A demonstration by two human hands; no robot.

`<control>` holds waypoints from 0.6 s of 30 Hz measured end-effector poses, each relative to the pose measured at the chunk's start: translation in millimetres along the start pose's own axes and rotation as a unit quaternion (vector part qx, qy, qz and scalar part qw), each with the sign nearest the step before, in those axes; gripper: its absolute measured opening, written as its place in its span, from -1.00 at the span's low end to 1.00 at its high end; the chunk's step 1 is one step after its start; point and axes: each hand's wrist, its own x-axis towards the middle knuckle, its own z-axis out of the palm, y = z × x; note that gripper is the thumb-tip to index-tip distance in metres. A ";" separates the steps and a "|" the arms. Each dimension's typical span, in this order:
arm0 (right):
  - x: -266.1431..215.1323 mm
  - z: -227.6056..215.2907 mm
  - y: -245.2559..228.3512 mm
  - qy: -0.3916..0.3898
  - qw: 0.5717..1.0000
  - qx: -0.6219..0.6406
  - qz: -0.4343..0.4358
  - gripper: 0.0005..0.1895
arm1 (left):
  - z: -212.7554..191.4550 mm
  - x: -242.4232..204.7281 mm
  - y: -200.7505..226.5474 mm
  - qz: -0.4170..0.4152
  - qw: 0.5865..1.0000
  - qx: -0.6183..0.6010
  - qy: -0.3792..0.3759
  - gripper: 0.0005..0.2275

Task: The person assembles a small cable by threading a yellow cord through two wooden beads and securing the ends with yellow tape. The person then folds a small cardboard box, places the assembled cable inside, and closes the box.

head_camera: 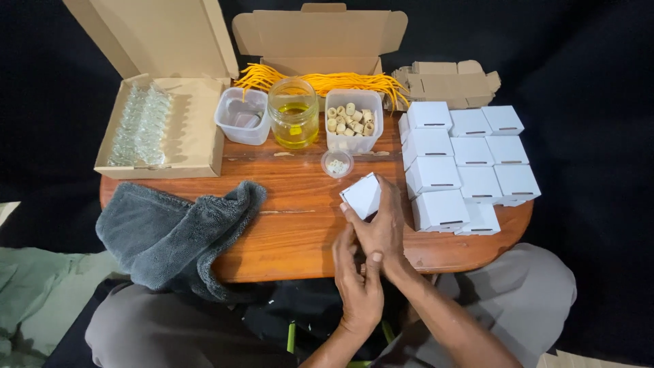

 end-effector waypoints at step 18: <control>-2.1 1.4 6.9 0.030 0.999 0.008 0.019 -0.16 | -2.3 6.1 -7.9 -0.110 0.991 -0.076 -0.025 -0.40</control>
